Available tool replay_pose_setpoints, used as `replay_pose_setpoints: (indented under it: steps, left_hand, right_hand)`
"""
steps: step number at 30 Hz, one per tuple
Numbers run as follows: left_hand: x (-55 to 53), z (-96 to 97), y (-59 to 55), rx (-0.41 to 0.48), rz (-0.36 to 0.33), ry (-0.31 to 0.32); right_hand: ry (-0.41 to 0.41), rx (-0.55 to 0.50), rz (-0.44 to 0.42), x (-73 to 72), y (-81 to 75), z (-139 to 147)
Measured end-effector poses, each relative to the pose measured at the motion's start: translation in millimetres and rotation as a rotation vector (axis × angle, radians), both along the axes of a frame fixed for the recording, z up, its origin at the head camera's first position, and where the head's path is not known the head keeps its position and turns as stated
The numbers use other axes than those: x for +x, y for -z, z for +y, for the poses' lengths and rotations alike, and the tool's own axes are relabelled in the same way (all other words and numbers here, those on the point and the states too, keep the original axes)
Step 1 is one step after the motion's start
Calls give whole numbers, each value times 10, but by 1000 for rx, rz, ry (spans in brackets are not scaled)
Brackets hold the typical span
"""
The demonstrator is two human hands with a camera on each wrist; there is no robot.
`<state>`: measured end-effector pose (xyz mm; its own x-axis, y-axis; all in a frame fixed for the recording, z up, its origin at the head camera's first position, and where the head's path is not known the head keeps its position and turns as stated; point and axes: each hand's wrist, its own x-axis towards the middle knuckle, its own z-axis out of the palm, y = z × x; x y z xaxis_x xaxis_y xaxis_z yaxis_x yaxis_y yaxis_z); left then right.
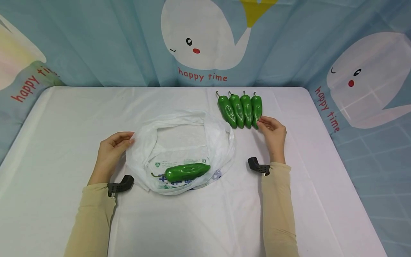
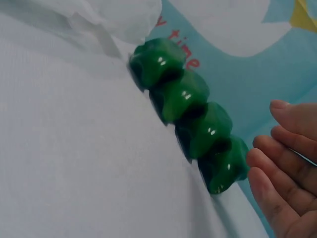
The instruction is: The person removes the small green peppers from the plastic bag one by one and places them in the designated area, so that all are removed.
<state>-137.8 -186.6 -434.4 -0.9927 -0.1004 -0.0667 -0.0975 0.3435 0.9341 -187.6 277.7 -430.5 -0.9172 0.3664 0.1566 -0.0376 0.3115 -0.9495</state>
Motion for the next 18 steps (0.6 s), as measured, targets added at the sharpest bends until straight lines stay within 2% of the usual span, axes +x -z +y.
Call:
replay_pose_setpoints:
  steps: [6, 14, 18]
  left_hand:
    - [1, -5, 0, 18, 3, 6]
    - [-1, -10, 3, 22, 8, 9]
    - [-2, -8, 1, 25, 3, 6]
  right_hand:
    - [-80, -8, 6, 5, -50, -73]
    - [-298, -78, 52, 46, -115, -153]
    - [-375, -92, 53, 55, -137, -199]
